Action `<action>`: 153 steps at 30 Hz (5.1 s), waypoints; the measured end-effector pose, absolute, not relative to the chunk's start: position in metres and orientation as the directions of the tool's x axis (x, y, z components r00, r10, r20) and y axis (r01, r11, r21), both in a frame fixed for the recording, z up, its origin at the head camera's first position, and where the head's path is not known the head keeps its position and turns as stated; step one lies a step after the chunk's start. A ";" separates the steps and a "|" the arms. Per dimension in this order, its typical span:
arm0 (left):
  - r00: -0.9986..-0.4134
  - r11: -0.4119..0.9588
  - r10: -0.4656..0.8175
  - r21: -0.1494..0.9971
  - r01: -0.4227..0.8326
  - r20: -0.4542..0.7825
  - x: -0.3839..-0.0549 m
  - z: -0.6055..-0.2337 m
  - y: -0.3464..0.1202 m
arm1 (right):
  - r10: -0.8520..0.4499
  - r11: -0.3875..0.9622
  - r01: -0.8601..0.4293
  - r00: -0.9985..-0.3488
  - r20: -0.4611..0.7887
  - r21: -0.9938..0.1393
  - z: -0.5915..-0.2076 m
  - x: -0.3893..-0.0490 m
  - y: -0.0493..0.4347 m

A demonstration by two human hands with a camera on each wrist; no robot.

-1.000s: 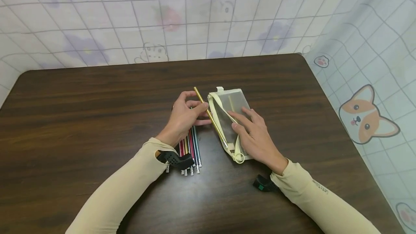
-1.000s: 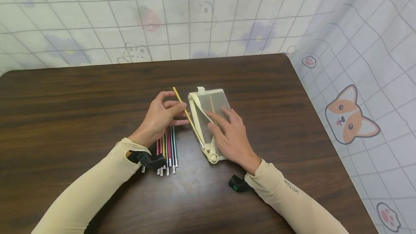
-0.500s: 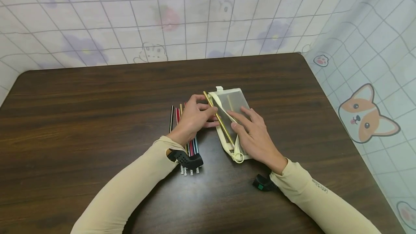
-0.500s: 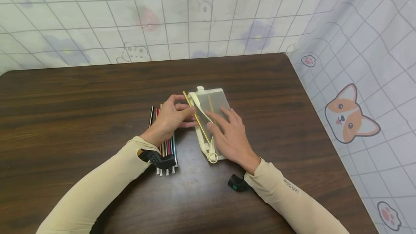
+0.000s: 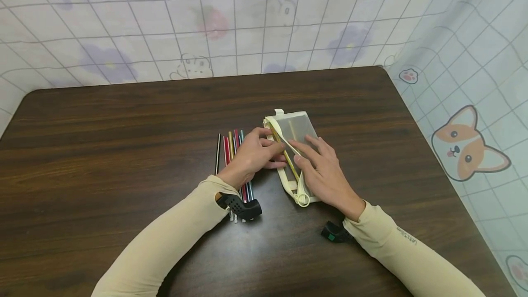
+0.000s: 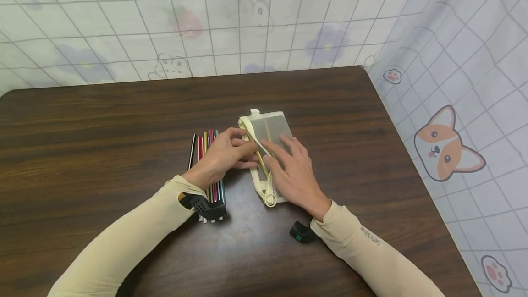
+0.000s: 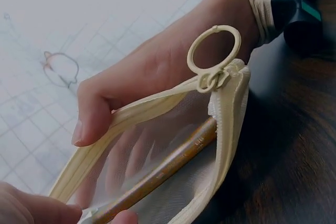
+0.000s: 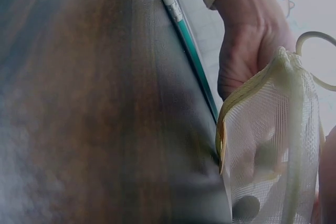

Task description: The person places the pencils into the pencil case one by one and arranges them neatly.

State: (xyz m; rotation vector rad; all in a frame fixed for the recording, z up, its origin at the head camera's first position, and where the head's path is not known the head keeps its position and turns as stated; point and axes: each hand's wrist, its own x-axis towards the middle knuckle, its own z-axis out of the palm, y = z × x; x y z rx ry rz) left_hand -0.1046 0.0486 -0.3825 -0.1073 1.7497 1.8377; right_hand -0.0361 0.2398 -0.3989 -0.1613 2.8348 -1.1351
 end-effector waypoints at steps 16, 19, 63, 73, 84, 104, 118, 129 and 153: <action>-0.834 0.070 0.346 0.898 -0.435 -0.431 -0.103 -0.369 0.024 | -0.098 0.721 -0.028 -0.993 -0.062 -0.692 -0.396 -0.039 0.239; -0.843 0.075 0.341 0.906 -0.417 -0.416 -0.102 -0.364 0.016 | -0.103 0.723 -0.031 -0.993 -0.064 -0.690 -0.395 -0.039 0.240; -0.918 0.352 0.160 0.890 -0.290 -0.362 -0.101 -0.369 -0.088 | -0.101 0.700 -0.049 -0.994 -0.030 -0.712 -0.381 -0.037 0.239; -0.915 0.483 0.163 0.839 -0.252 -0.369 -0.102 -0.370 -0.090 | -0.146 0.725 -0.093 -0.989 -0.021 -0.682 -0.386 -0.038 0.238; -0.913 0.509 0.172 0.827 -0.239 -0.370 -0.100 -0.369 -0.089 | -0.140 0.739 -0.047 -0.986 -0.086 -0.672 -0.389 -0.036 0.235; -0.916 0.587 0.173 0.784 -0.200 -0.363 -0.098 -0.371 -0.089 | -0.188 0.810 -0.079 -0.973 -0.131 -0.581 -0.393 -0.034 0.228; -0.950 0.731 0.209 0.682 -0.006 -0.233 -0.094 -0.375 -0.083 | -0.206 0.804 -0.095 -0.970 -0.126 -0.587 -0.392 -0.034 0.229; -0.967 0.816 0.189 0.575 0.057 -0.172 -0.093 -0.376 -0.080 | -0.214 0.780 -0.107 -0.972 -0.102 -0.617 -0.390 -0.032 0.230; -0.898 0.305 0.253 0.910 -0.281 -0.361 -0.098 -0.369 -0.075 | -0.204 0.772 -0.116 -0.976 -0.071 -0.625 -0.390 -0.031 0.232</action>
